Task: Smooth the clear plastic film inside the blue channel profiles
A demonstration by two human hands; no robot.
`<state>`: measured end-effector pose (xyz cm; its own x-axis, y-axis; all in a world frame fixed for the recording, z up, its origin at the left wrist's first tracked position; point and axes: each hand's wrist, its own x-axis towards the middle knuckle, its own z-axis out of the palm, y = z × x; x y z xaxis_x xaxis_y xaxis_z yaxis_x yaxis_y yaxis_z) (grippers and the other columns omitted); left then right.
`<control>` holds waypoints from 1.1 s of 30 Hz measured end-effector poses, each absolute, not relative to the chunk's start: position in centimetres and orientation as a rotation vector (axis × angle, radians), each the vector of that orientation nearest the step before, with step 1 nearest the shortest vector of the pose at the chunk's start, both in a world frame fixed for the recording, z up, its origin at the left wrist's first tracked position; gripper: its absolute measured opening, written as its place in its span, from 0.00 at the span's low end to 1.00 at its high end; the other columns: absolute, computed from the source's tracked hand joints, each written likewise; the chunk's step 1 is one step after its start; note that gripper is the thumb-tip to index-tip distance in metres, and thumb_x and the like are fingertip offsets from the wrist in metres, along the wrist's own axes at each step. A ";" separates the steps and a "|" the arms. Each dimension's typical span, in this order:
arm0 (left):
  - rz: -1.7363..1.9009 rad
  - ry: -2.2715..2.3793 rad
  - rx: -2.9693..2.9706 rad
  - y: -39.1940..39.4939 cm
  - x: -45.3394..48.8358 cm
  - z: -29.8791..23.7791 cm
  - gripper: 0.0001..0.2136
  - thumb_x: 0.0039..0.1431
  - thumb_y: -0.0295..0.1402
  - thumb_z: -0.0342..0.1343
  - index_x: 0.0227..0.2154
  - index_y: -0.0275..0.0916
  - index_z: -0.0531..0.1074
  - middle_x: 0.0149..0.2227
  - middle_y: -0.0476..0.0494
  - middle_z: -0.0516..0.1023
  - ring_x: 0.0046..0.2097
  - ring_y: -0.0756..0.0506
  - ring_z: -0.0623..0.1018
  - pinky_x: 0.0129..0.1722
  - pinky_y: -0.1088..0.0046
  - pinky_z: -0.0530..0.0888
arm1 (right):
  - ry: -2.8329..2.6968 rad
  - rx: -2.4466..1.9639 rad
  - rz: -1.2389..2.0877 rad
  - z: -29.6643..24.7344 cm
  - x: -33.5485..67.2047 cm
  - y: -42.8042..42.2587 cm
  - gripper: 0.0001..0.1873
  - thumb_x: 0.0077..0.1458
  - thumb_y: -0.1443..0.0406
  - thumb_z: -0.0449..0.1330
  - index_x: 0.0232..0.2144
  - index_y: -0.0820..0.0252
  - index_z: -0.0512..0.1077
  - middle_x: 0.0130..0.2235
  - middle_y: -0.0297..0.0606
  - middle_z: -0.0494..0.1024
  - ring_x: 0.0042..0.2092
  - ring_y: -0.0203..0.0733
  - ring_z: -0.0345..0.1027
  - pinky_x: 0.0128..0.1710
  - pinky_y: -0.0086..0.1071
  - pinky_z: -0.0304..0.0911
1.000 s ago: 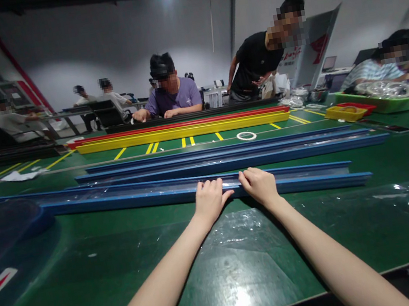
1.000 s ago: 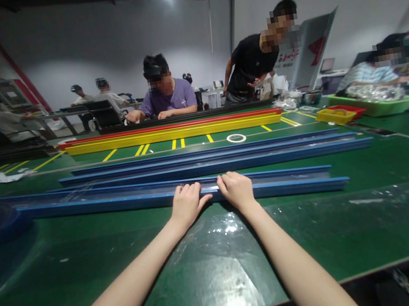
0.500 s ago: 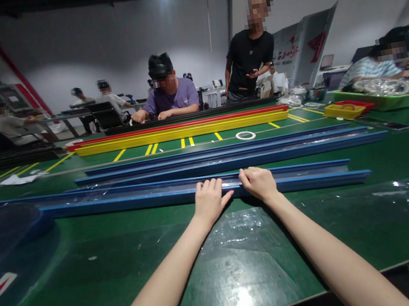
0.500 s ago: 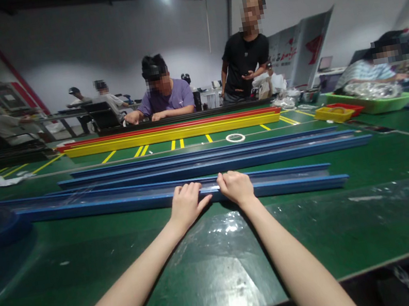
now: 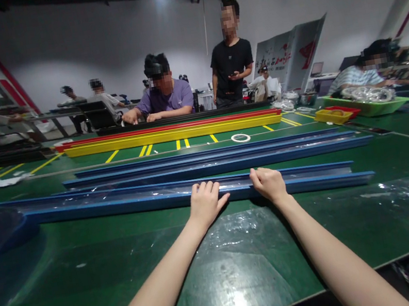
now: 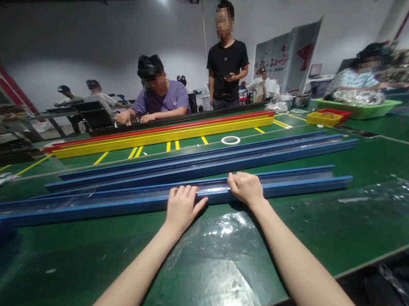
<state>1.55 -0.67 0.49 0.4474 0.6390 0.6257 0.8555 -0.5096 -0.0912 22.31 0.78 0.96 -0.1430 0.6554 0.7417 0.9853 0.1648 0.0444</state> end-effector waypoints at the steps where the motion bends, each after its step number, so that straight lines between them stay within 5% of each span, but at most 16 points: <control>1: -0.748 -1.254 -2.310 -0.7 1.6 0.5 0.16 0.56 0.45 0.42 0.34 0.36 0.67 0.31 0.43 0.71 0.35 0.44 0.67 0.37 0.66 0.58 | -1.855 -1.561 -0.741 1.0 22.8 0.7 0.26 0.55 0.62 0.42 0.10 0.63 0.65 0.15 0.35 0.65 0.19 0.29 0.54 0.22 0.28 0.41; 33: -0.695 -1.217 -2.336 -0.3 1.6 0.3 0.16 0.57 0.44 0.42 0.26 0.37 0.66 0.26 0.44 0.71 0.32 0.45 0.68 0.32 0.69 0.58 | -1.750 -1.724 -0.534 1.4 24.3 0.4 0.29 0.56 0.57 0.37 0.11 0.62 0.63 0.16 0.39 0.67 0.19 0.31 0.54 0.23 0.29 0.40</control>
